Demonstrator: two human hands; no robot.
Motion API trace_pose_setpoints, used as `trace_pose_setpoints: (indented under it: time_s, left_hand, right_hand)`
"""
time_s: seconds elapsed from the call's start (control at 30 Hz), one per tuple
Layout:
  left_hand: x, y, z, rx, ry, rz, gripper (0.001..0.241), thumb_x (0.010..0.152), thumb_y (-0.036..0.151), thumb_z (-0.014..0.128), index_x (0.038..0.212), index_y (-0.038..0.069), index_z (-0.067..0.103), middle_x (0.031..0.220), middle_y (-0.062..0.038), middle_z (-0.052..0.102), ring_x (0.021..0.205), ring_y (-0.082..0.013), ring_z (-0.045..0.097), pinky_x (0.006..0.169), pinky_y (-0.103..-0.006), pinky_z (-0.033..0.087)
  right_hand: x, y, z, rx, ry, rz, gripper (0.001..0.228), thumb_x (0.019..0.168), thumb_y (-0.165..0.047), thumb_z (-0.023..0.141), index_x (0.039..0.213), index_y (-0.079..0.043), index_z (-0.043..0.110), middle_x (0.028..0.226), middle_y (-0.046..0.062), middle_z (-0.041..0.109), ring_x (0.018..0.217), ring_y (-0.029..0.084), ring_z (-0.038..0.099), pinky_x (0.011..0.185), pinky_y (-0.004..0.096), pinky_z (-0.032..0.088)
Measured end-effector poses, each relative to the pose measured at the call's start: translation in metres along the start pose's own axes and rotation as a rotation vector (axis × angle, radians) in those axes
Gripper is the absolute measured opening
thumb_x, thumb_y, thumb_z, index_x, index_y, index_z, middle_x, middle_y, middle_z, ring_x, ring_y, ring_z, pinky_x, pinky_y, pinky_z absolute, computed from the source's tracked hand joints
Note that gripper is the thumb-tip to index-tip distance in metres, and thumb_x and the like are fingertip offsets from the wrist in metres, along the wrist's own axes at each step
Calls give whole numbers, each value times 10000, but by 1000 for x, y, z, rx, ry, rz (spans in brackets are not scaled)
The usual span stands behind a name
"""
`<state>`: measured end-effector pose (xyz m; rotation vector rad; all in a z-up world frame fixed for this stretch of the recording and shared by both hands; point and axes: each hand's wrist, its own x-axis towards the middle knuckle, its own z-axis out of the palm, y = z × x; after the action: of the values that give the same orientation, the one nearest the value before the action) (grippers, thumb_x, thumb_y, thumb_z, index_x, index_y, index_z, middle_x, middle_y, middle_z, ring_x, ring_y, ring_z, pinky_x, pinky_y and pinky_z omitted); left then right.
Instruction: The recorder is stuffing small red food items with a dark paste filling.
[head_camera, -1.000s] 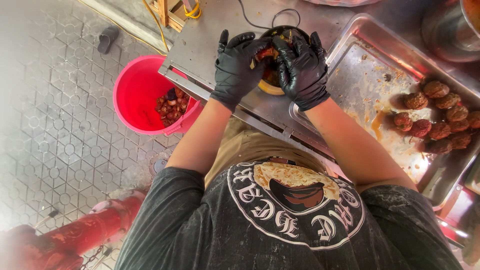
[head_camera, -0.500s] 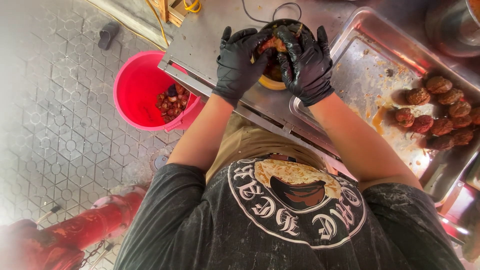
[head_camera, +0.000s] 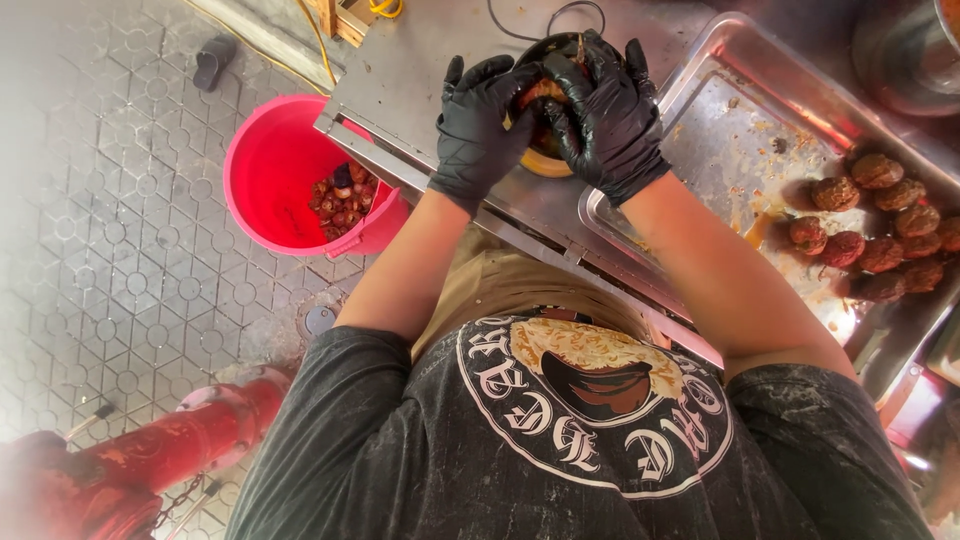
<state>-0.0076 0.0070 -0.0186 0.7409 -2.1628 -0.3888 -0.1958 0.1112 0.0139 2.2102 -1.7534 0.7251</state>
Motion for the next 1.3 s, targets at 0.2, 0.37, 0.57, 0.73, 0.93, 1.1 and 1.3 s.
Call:
trace_pose_setpoints:
  time_s: [0.2,0.37,0.57,0.73,0.93,1.1,1.3]
  left_hand:
    - [1,-3,4,-5,-14,-6,348,844,239,781,1181,175,722,1167,-52,740,1258,-267,603,1208,-564,243]
    - [4,1,-3,-1,-38,-7,329,838,228,773,1158,168,730,1153,-42,749,1274,-262,596,1215,-566,226]
    - [4,3,-7,-5,-61,-19,341,814,232,777,1138,139,732,1127,-47,749,1278,-261,592,1215,-574,208]
    - [4,4,-10,-27,-72,-20,356,799,231,773,1139,134,732,1143,-55,747,1275,-261,587,1214,-575,198]
    - [9,6,-6,-41,-65,-38,309,846,227,750,1149,167,744,1119,-30,766,1270,-251,605,1215,-568,220]
    - [21,16,-15,-168,21,-47,292,943,272,740,1223,189,744,1160,-59,760,1188,-258,659,1179,-516,299]
    - [30,0,-26,-883,65,-169,289,1043,145,667,1314,49,686,1309,-37,717,1141,-86,657,965,-256,551]
  right_hand:
    - [-3,3,5,-41,4,-25,597,1013,-269,683,1572,-127,526,1526,258,486,1467,442,427,1226,655,239]
    - [-2,1,5,23,22,-2,566,1033,-297,674,1565,-155,546,1539,212,500,1483,425,424,1243,666,211]
    - [-3,0,4,4,12,9,555,1044,-326,654,1557,-138,562,1526,217,500,1477,428,424,1238,673,173]
    - [-9,6,13,-6,24,7,560,1038,-314,648,1559,-127,567,1522,216,504,1490,413,425,1250,675,163]
    - [-3,3,6,-34,14,23,637,972,-316,642,1574,-141,527,1518,215,514,1479,432,418,1234,673,161]
    - [-5,39,26,917,70,342,572,1063,-358,568,1595,-207,424,1578,46,462,1315,194,377,1187,471,168]
    - [-41,38,-62,1053,351,404,453,1159,-327,463,1584,-173,438,1597,-13,488,1366,62,516,1103,237,425]
